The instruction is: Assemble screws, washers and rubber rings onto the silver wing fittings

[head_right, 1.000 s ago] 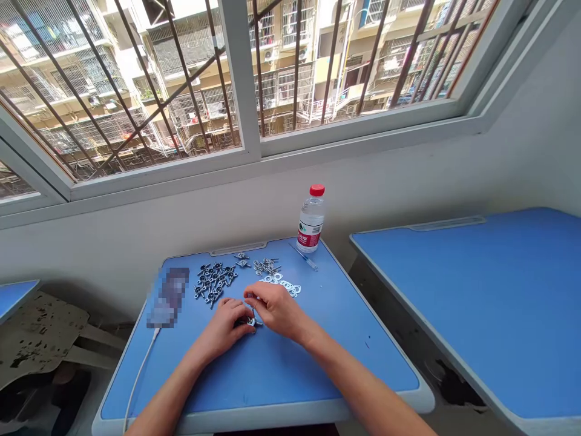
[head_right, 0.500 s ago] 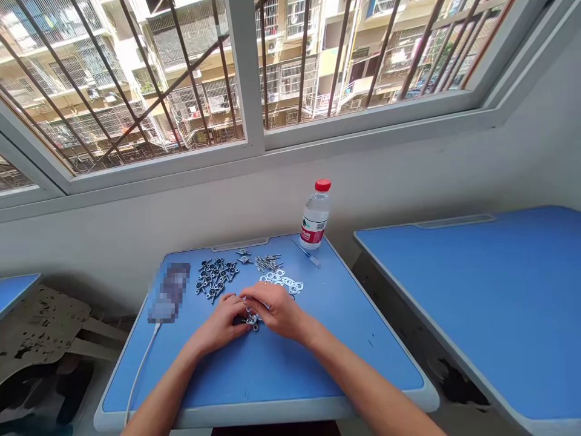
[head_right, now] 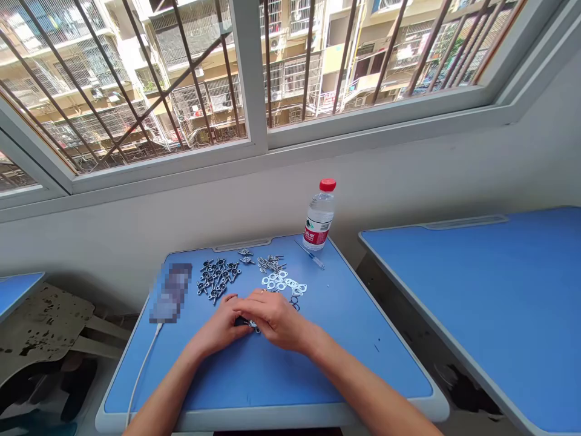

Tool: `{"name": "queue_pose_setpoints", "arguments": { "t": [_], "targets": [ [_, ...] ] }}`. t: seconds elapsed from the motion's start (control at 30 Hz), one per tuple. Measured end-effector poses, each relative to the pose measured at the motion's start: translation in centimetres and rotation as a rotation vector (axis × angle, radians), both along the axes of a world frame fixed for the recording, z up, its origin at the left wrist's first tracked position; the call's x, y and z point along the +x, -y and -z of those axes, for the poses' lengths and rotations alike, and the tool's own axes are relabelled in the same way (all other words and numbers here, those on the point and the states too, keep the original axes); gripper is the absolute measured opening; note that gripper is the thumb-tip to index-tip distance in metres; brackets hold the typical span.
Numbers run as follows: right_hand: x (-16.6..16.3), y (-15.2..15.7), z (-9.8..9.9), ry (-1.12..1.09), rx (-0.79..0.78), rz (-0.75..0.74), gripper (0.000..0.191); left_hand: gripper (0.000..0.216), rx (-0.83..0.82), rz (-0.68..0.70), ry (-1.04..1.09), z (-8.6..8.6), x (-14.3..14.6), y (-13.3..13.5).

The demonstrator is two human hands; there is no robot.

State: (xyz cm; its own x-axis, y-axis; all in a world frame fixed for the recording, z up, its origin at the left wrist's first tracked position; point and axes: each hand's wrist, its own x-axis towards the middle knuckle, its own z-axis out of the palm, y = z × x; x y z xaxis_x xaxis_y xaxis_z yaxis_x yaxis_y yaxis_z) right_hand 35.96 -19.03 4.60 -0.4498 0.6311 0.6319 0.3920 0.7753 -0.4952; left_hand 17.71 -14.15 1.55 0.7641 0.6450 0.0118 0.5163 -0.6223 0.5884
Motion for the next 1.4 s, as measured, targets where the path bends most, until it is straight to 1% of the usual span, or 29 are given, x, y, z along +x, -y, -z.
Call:
{"name": "queue_pose_setpoints", "arguments": {
  "t": [0.1, 0.27, 0.4, 0.63, 0.9, 1.03, 1.2, 1.3, 1.4],
  "targets": [
    [0.2, 0.0, -0.1, 0.008, -0.025, -0.016, 0.03, 0.006, -0.008, 0.003, -0.003, -0.1, 0.0, 0.0],
    [0.5, 0.0, -0.2, 0.023, -0.007, -0.049, 0.032, 0.008, 0.005, 0.003, 0.0, -0.2, 0.0, 0.0],
    [0.7, 0.0, -0.4, 0.05, -0.039, -0.063, 0.035, 0.009, 0.01, 0.015, -0.008, -0.2, 0.0, 0.0],
    [0.7, 0.0, -0.4, 0.051, -0.055, -0.076, 0.033, 0.008, 0.007, 0.013, -0.005, -0.2, 0.0, 0.0],
    [0.6, 0.0, -0.3, -0.005, -0.049, -0.074, 0.032, 0.009, 0.003, 0.012, 0.01, -0.1, -0.1, 0.1],
    [0.2, 0.1, -0.4, 0.013, -0.059, -0.066, 0.033, 0.009, 0.002, 0.014, 0.012, 0.1, -0.1, 0.0],
    [-0.6, 0.3, 0.0, 0.009, -0.003, -0.021, 0.035, 0.009, -0.018, 0.008, 0.005, 0.3, 0.0, -0.1],
    [-0.7, 0.2, 0.5, -0.018, -0.001, 0.016, 0.032, 0.009, -0.039, 0.014, 0.012, 0.3, -0.1, -0.1],
    [-0.4, -0.1, 0.8, -0.051, -0.004, 0.047, 0.028, 0.012, -0.034, 0.036, 0.031, -0.1, -0.2, 0.3]
  ]
}}
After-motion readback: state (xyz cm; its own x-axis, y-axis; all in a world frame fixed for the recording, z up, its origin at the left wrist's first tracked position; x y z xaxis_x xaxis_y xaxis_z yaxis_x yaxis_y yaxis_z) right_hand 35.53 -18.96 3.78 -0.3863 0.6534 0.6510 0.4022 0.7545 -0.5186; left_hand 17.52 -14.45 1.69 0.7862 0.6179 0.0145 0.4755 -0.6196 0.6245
